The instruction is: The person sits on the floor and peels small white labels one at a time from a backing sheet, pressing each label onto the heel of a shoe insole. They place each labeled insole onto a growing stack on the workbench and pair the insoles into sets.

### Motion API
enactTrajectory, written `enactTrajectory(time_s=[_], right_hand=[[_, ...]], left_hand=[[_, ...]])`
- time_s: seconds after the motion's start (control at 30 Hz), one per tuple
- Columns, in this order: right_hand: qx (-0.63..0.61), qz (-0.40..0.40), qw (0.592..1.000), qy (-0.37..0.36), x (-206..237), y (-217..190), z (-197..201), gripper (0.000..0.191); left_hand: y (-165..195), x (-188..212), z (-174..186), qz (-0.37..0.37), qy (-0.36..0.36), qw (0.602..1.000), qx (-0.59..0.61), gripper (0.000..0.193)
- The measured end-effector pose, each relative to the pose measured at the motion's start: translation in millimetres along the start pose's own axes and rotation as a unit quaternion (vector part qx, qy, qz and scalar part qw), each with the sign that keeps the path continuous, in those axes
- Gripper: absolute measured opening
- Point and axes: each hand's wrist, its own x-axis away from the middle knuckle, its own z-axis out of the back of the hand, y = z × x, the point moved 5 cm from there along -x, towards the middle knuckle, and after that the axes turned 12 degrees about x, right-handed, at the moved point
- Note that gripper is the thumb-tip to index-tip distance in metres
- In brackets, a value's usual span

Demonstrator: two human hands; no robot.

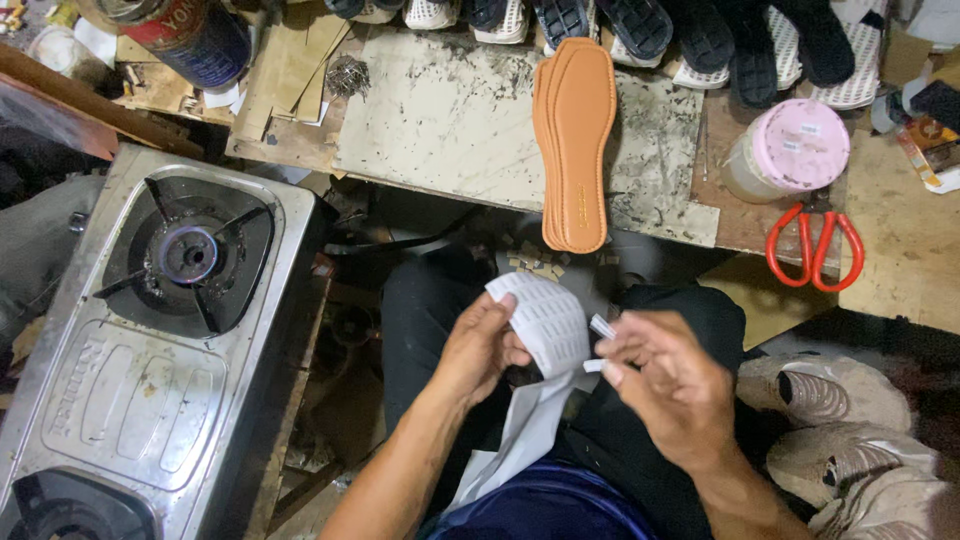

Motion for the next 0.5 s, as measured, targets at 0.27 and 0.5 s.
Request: enactTrajectory(time_s=[0.27, 0.5], right_hand=[[-0.04, -0.025, 0.996, 0.077, -64, 20, 20, 0.067], [0.043, 0.069, 0.991, 0.108, -156, 39, 16, 0.076]], left_hand=[[44, -11, 47, -0.127, 0.067, 0.976, -0.162, 0.026], [53, -16, 76, -0.147, 0.016, 0.964, -0.221, 0.022]])
